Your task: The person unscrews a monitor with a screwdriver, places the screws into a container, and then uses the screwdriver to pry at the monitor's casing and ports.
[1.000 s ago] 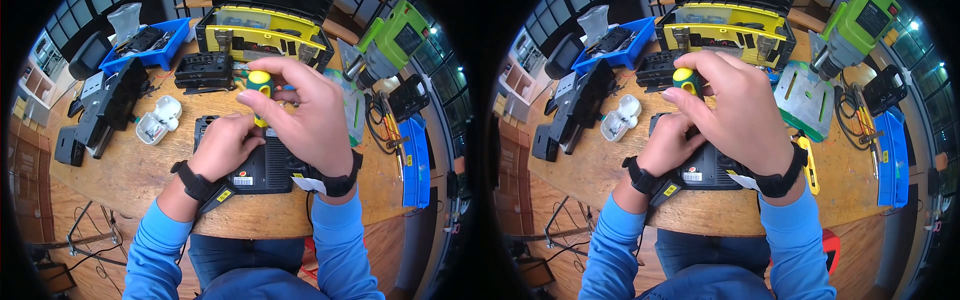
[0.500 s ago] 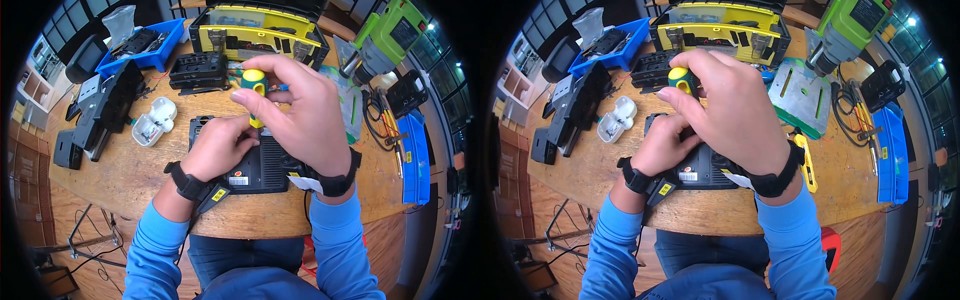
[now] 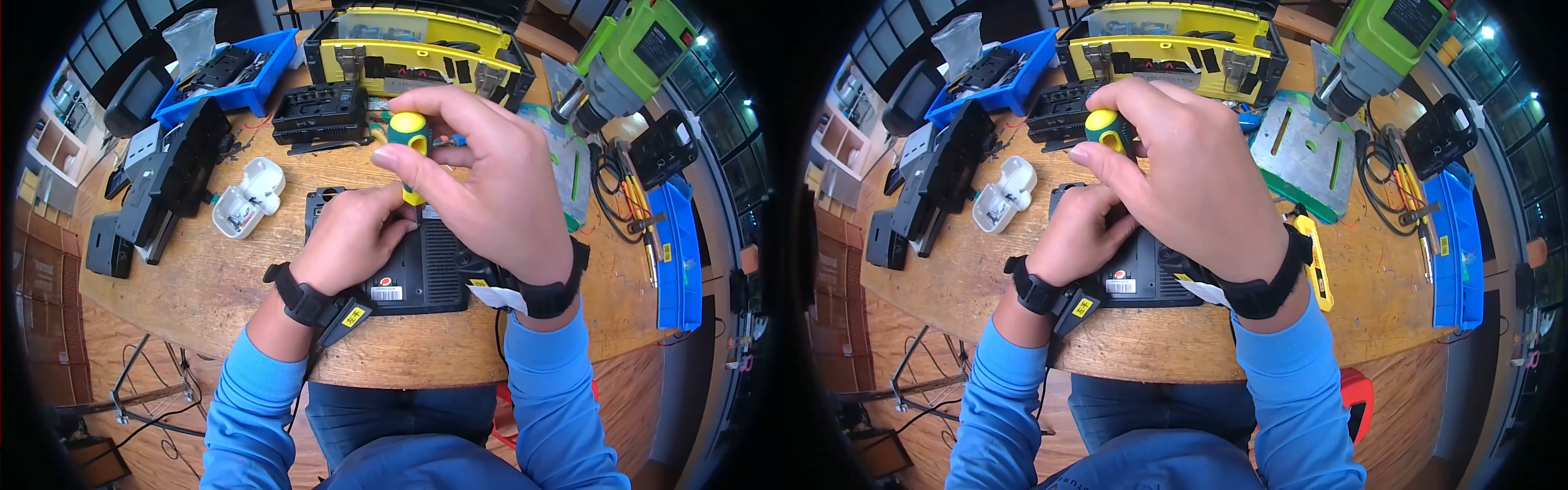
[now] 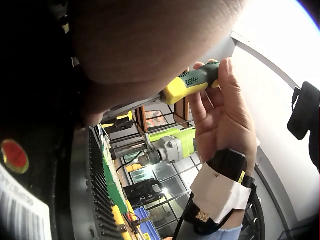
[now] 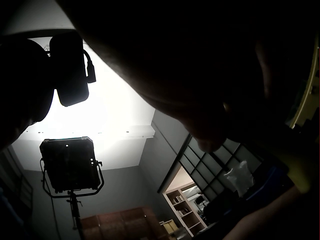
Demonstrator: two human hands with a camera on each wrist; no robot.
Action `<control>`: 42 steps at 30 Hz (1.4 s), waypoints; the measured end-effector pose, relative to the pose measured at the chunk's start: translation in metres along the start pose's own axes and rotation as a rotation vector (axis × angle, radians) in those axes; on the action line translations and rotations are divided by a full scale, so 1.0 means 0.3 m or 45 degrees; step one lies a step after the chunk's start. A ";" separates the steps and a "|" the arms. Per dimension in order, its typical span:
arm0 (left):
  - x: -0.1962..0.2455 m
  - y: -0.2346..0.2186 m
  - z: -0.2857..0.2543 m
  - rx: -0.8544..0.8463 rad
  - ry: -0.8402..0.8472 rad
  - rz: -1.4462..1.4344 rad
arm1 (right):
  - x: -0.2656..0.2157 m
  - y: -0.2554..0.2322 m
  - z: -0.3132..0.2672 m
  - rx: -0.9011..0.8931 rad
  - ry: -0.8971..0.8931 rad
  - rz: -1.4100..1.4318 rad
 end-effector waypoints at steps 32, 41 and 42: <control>0.000 0.008 -0.020 -0.081 0.038 -0.095 | -0.064 -0.045 -0.020 -0.009 -0.011 -0.222; -0.003 0.020 -0.014 -0.195 0.045 -0.080 | -0.070 0.006 -0.004 0.151 -0.289 -0.460; -0.002 0.022 -0.014 -0.201 0.043 -0.075 | -0.080 0.005 -0.010 0.148 -0.292 -0.461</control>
Point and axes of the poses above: each hand's wrist, its own z-axis towards the middle knuckle, its own y-axis out of the palm, x = y × z, the point moved 7 cm from there along z, towards the middle knuckle, and after that the axes turned 13 degrees about -x, right-handed, at the moved point
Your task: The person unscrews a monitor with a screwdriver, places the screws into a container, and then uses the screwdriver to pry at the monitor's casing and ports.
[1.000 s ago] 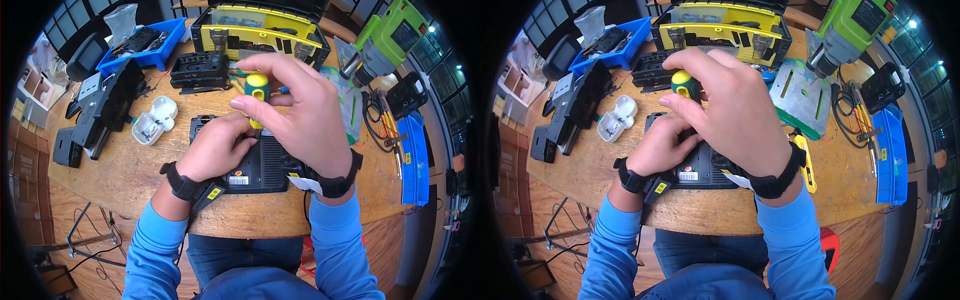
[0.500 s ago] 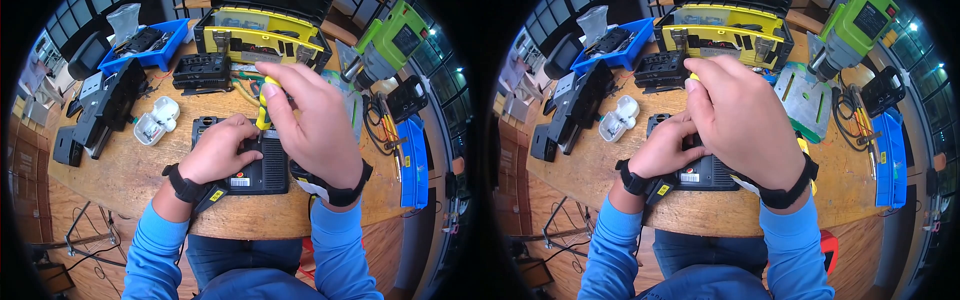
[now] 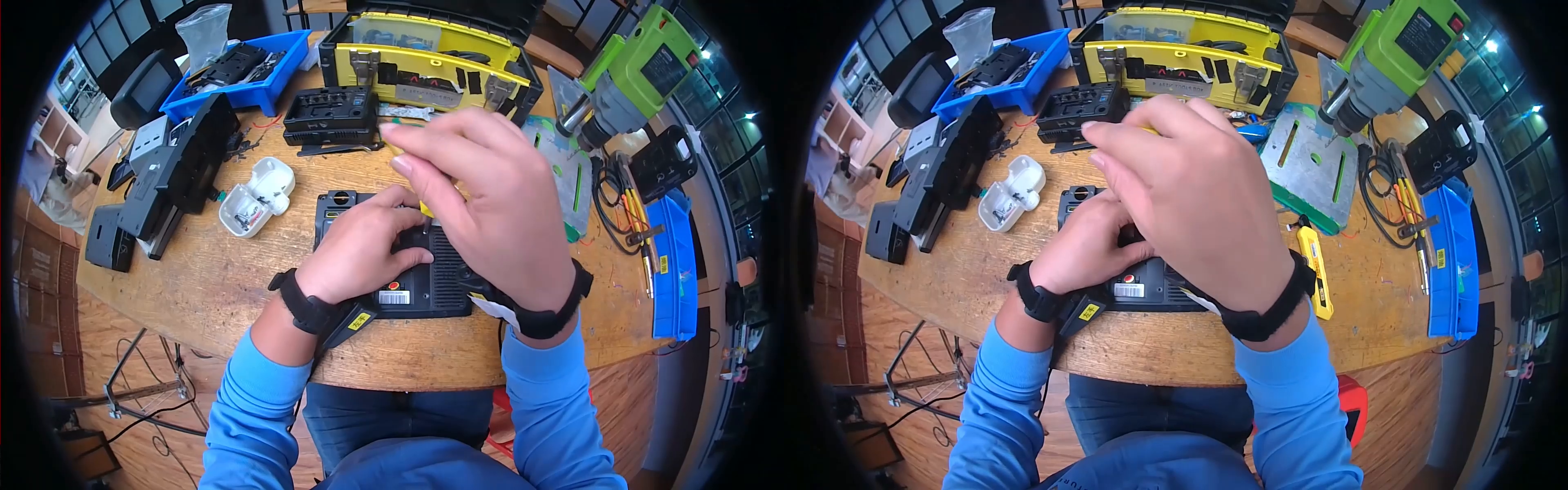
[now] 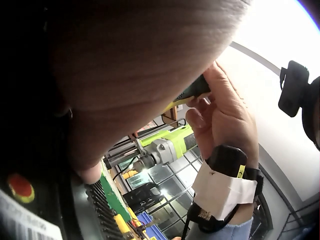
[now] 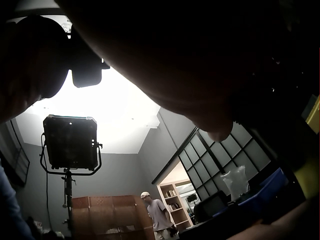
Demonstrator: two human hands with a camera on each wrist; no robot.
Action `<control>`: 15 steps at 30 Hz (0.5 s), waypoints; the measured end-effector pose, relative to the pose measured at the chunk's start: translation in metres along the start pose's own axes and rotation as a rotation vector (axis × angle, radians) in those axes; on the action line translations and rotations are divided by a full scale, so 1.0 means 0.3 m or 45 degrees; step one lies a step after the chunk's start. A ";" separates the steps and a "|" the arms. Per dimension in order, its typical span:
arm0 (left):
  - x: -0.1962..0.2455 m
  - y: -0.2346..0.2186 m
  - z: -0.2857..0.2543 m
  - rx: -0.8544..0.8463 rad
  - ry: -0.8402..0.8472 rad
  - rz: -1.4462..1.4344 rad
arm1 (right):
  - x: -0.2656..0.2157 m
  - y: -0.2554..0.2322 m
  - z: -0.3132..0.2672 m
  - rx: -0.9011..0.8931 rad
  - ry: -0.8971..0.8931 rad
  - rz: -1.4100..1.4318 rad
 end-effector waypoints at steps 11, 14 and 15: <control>-0.001 0.006 -0.007 0.030 -0.001 0.031 | 0.003 0.017 -0.019 -0.121 0.374 0.322; 0.003 0.004 -0.008 0.049 0.044 0.034 | 0.003 -0.007 -0.031 -0.183 0.380 0.317; 0.008 0.005 -0.008 0.051 0.079 0.058 | 0.010 -0.020 -0.029 -0.184 0.380 0.317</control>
Point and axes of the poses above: each hand's wrist, its own z-axis towards the middle knuckle, its own y-axis out of the palm, x = y × z, the point moved 7 cm from there along z, towards the middle knuckle, and after that the axes turned 13 degrees about -x, right-handed, at the moved point
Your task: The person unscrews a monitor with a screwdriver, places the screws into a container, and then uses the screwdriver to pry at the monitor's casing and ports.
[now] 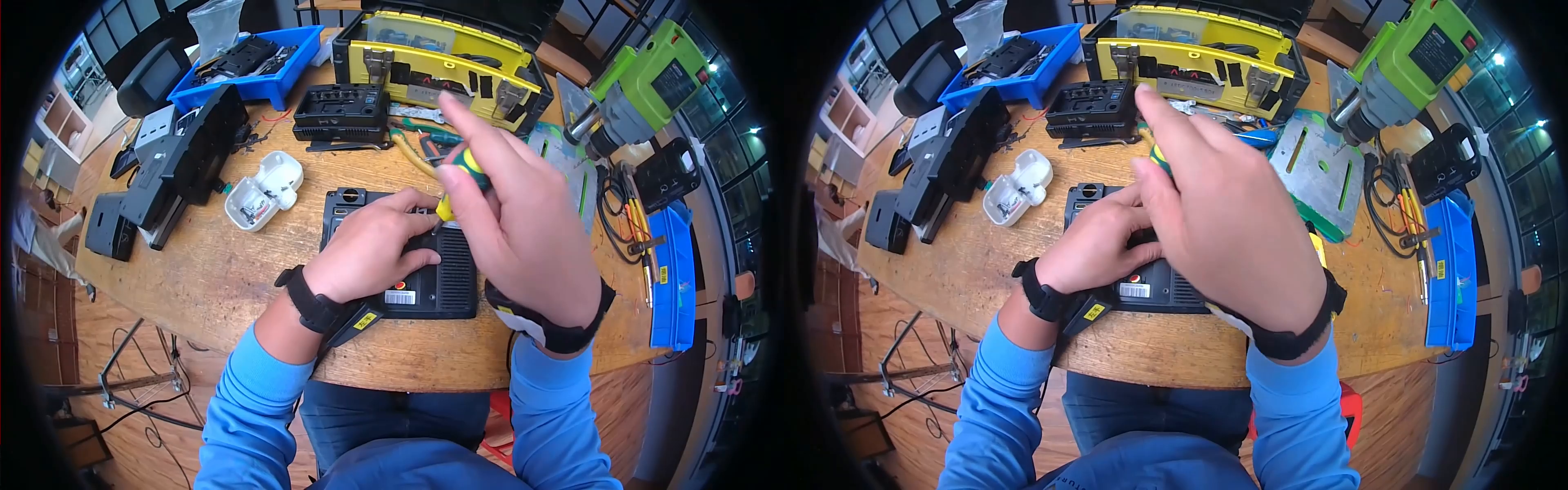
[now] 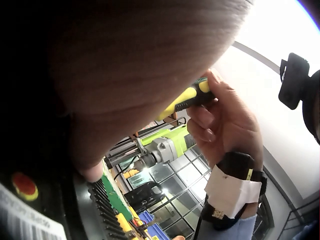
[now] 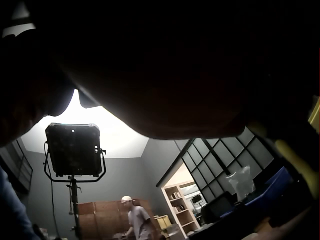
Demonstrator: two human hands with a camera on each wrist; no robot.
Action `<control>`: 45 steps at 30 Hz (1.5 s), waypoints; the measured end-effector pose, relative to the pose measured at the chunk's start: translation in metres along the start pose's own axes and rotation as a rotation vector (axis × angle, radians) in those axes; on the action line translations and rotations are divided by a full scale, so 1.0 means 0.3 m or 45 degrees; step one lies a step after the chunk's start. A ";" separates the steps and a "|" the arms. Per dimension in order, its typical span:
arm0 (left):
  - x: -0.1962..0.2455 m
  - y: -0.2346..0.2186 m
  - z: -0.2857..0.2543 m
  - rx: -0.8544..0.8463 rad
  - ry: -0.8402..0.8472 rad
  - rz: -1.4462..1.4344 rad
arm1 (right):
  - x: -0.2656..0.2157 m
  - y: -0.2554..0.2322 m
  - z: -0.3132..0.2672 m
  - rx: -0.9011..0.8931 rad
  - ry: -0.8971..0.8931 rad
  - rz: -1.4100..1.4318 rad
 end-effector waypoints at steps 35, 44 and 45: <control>0.002 0.006 -0.008 -0.036 -0.070 0.010 | 0.055 0.046 0.037 -0.088 0.037 -0.206; -0.001 0.006 -0.005 -0.040 -0.047 0.030 | 0.055 0.055 0.021 0.037 0.084 0.132; 0.002 0.007 -0.004 -0.036 -0.036 0.034 | 0.053 0.043 0.019 0.034 0.082 0.131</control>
Point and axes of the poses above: each hand's wrist, its own z-axis towards the middle knuckle, its own y-axis out of the palm, x = y × z, the point moved 7 cm from there along z, towards the middle knuckle, and after that the axes turned 13 degrees about -x, right-handed, at the moved point
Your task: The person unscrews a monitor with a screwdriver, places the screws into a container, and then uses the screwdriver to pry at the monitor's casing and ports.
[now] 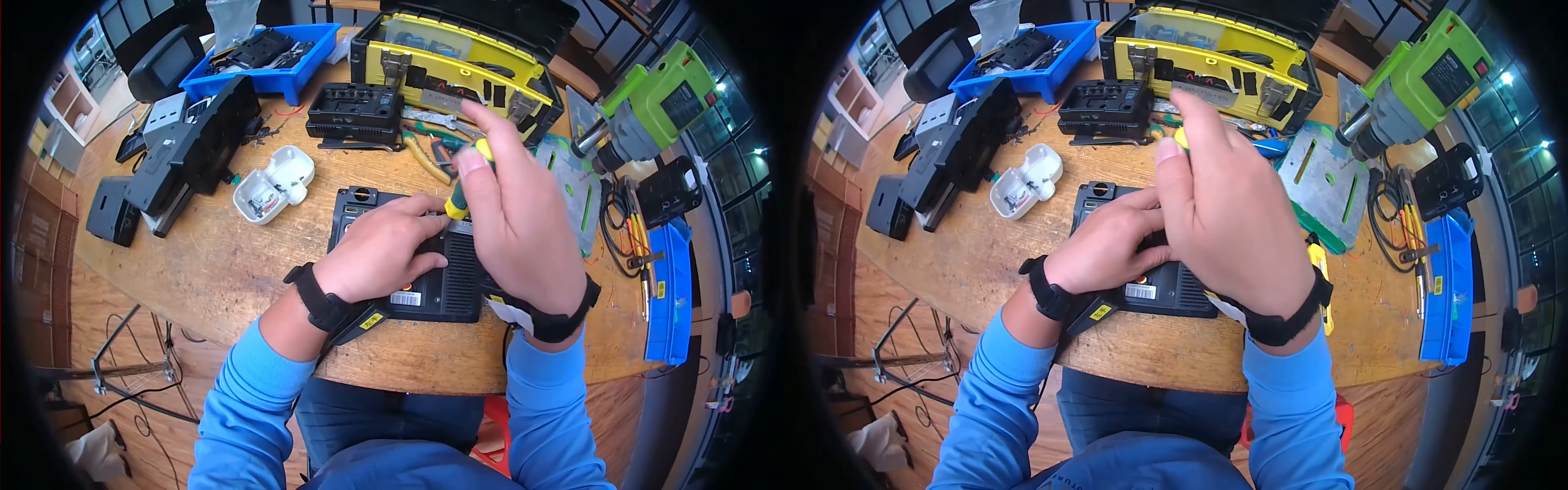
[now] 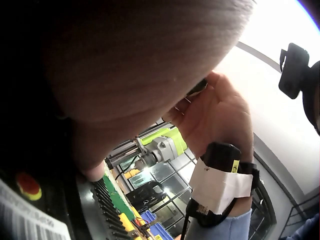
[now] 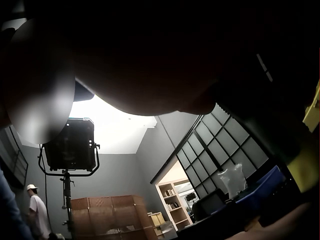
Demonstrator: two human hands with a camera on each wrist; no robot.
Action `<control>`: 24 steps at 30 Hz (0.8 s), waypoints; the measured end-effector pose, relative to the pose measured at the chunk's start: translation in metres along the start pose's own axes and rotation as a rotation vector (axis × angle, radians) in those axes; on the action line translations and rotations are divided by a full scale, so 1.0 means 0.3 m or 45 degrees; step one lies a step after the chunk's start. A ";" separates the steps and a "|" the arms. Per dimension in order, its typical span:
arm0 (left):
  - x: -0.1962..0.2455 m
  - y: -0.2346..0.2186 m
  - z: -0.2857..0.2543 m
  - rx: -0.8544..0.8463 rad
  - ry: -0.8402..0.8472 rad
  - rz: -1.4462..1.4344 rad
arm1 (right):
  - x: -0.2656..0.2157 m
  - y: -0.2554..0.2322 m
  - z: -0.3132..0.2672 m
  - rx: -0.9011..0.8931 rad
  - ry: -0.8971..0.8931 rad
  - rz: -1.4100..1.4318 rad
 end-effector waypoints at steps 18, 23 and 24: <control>0.006 -0.005 -0.003 0.049 0.004 -0.073 | -0.029 -0.006 0.005 -0.086 -0.065 -0.361; -0.003 -0.002 0.003 0.022 -0.038 -0.064 | -0.050 -0.019 -0.022 -0.158 0.039 -0.369; -0.005 0.001 0.002 0.013 -0.033 -0.061 | -0.056 -0.019 -0.024 -0.149 0.024 -0.465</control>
Point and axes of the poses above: each hand's wrist, its own z-axis towards the middle knuckle, its own y-axis out of the palm, x = y × z, the point moved 7 cm from there along z, towards the middle knuckle, and after that the axes turned 13 degrees about -x, right-handed, at the moved point
